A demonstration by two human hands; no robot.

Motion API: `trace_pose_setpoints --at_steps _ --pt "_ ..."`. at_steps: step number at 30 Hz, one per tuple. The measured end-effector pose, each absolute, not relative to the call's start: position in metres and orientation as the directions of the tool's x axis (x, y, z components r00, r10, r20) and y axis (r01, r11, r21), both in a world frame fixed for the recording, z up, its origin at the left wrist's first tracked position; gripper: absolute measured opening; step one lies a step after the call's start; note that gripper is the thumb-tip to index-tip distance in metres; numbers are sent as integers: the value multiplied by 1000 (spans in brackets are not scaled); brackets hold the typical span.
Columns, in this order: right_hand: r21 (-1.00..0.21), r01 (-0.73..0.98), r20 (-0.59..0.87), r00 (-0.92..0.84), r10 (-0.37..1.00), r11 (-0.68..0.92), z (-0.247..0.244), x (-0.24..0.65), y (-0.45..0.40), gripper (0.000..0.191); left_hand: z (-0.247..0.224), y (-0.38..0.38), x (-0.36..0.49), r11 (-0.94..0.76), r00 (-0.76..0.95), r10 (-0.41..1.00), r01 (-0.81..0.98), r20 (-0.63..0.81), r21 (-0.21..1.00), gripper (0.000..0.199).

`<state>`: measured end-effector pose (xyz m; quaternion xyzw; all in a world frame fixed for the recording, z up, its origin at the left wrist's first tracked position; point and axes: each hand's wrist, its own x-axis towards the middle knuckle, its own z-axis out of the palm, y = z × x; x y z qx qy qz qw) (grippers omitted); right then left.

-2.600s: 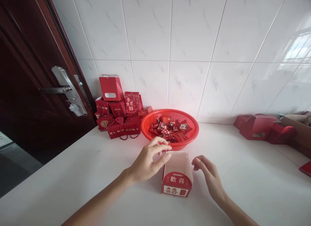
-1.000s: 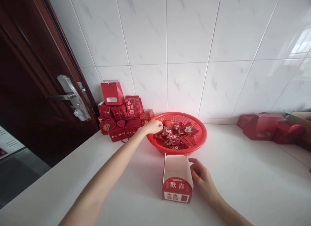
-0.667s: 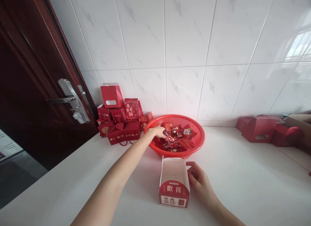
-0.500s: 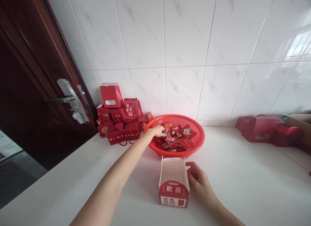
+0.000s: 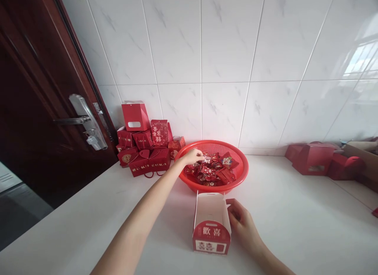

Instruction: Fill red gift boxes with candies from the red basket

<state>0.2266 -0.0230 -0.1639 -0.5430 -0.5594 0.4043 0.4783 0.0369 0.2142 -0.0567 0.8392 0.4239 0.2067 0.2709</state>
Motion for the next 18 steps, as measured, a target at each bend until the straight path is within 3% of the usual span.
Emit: trace_pose_setpoints --at_steps 18 --pt "-979 185 97 84 992 80 -168 226 -23 30 -60 212 38 -464 536 808 327 243 823 7"
